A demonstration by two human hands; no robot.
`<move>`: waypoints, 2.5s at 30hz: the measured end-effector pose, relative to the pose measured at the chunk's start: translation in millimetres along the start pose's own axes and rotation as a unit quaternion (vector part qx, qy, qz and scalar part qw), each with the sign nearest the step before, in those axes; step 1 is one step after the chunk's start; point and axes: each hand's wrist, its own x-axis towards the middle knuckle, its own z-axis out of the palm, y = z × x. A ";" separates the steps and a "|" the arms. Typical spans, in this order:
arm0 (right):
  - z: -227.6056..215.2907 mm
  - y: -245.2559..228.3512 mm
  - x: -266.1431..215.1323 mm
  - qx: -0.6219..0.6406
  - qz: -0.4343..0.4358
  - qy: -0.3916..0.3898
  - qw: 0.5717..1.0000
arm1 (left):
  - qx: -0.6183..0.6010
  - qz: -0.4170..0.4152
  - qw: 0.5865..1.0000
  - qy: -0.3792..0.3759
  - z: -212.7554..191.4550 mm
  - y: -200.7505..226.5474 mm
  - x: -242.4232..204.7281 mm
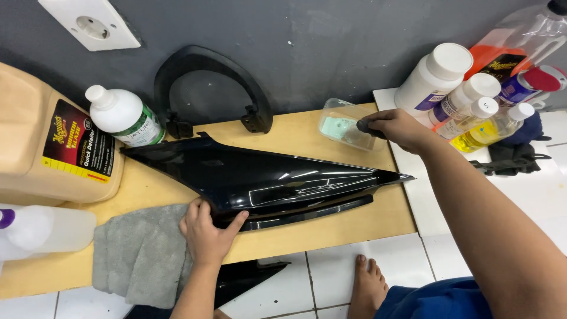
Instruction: The person wipes a black plastic car part with a gray cloth, then uses a small black sponge to apply a substance from a container onto the part's surface. The person continues to rub the sponge along the length of the part.
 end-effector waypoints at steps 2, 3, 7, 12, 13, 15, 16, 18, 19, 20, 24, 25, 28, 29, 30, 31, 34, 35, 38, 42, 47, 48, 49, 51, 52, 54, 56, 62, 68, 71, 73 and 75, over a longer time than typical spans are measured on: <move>2.8 -6.5 -6.6 -0.050 -0.011 0.024 0.998 | -0.008 0.000 1.000 -0.001 -1.0 1.9 1.1; 4.8 -9.8 -9.9 -0.100 -0.022 0.047 0.994 | -0.015 0.000 1.000 -0.003 -2.1 2.5 1.4; 1.2 23.8 24.4 -0.267 -0.070 0.085 0.957 | -0.018 -0.004 1.000 -0.009 0.1 0.9 1.4; 6.8 65.4 62.6 -0.375 -0.324 0.099 0.863 | -0.007 -0.020 1.000 -0.021 1.5 -0.3 2.3; 9.1 67.3 65.8 -0.373 -0.325 0.099 0.863 | -0.005 -0.020 1.000 -0.020 0.2 -0.1 3.0; 11.5 72.9 70.5 -0.397 -0.266 0.099 0.873 | -0.008 -0.020 0.999 -0.025 -0.9 1.7 2.3; 12.2 73.0 71.2 -0.397 -0.267 0.099 0.873 | -0.008 -0.020 0.999 -0.023 -0.5 1.5 2.1; 14.2 72.7 73.0 -0.389 -0.226 0.104 0.887 | -0.004 -0.017 1.000 -0.020 0.1 0.8 1.2; 15.2 74.1 75.7 -0.389 -0.228 0.103 0.886 | -0.004 -0.019 1.000 -0.019 -1.4 1.3 1.9; 15.1 76.1 78.0 -0.374 -0.278 0.121 0.876 | -0.006 -0.020 1.000 -0.022 -1.7 2.4 2.2; 21.8 74.5 80.0 -0.340 -0.354 0.157 0.857 | -0.003 -0.009 1.000 -0.015 -1.8 2.7 1.3; 23.1 73.2 78.5 -0.341 -0.355 0.156 0.856 | -0.003 -0.011 1.000 -0.015 -2.2 3.3 0.6; 26.5 70.4 79.6 -0.340 -0.337 0.154 0.865 | -0.004 -0.016 1.000 -0.024 -2.1 3.2 2.2; 27.1 72.3 82.7 -0.344 -0.344 0.160 0.859 | 0.001 -0.008 1.000 -0.014 -1.3 2.5 2.3; 27.5 74.8 85.5 -0.349 -0.351 0.166 0.853 | 0.004 0.000 1.000 -0.004 0.0 1.8 1.8; 27.2 75.5 86.6 -0.350 -0.351 0.166 0.852 | 0.003 -0.001 1.000 -0.004 -0.1 2.3 2.3; 27.5 76.9 88.2 -0.353 -0.349 0.161 0.853 | 0.004 0.000 1.000 -0.005 -0.9 2.7 1.5; 27.2 76.5 88.2 -0.356 -0.348 0.162 0.852 | 0.006 0.001 1.000 -0.005 -0.5 2.3 1.3; 28.1 73.4 84.8 -0.356 -0.344 0.165 0.853 | 0.008 0.003 1.000 -0.003 0.3 1.4 1.1; 29.5 72.7 84.3 -0.353 -0.322 0.151 0.865 | 0.008 0.002 1.000 -0.006 0.2 2.1 1.4; 30.1 69.1 81.5 -0.353 -0.327 0.148 0.864 | 0.004 -0.009 1.000 -0.018 -1.6 4.7 2.7; 31.7 68.8 81.5 -0.353 -0.315 0.142 0.869 | 0.003 -0.013 1.000 -0.020 -2.9 4.7 1.7; 31.9 68.3 81.8 -0.353 -0.316 0.141 0.869 | 0.004 -0.014 1.000 -0.019 -3.6 4.4 1.9; 29.9 68.0 82.0 -0.364 -0.325 0.152 0.860 | 0.005 -0.010 1.000 -0.018 -3.0 4.6 2.4; 29.8 71.5 85.1 -0.364 -0.325 0.152 0.859 | 0.005 -0.011 1.000 -0.018 -2.0 3.6 1.9; 29.9 78.4 91.6 -0.359 -0.346 0.155 0.853 | 0.012 0.005 1.000 -0.004 -0.4 1.5 1.2; 29.7 76.4 89.7 -0.358 -0.348 0.157 0.852 | 0.010 0.003 1.000 -0.007 -1.6 3.1 1.8; 28.6 76.5 87.0 -0.351 -0.361 0.157 0.850 | 0.006 0.006 1.000 -0.004 -1.2 2.9 1.8; 29.5 73.6 82.6 -0.352 -0.378 0.153 0.843 | 0.007 0.009 1.000 -0.001 -1.5 3.6 1.6; 29.5 72.4 81.3 -0.350 -0.386 0.154 0.839 | 0.005 0.006 1.000 -0.006 -2.3 3.8 1.6; 29.1 71.4 81.3 -0.350 -0.383 0.154 0.841 | 0.003 0.004 1.000 -0.006 -2.9 4.3 1.7; 28.6 72.4 81.7 -0.358 -0.359 0.145 0.850 | 0.003 0.004 1.000 -0.011 -3.6 4.8 2.3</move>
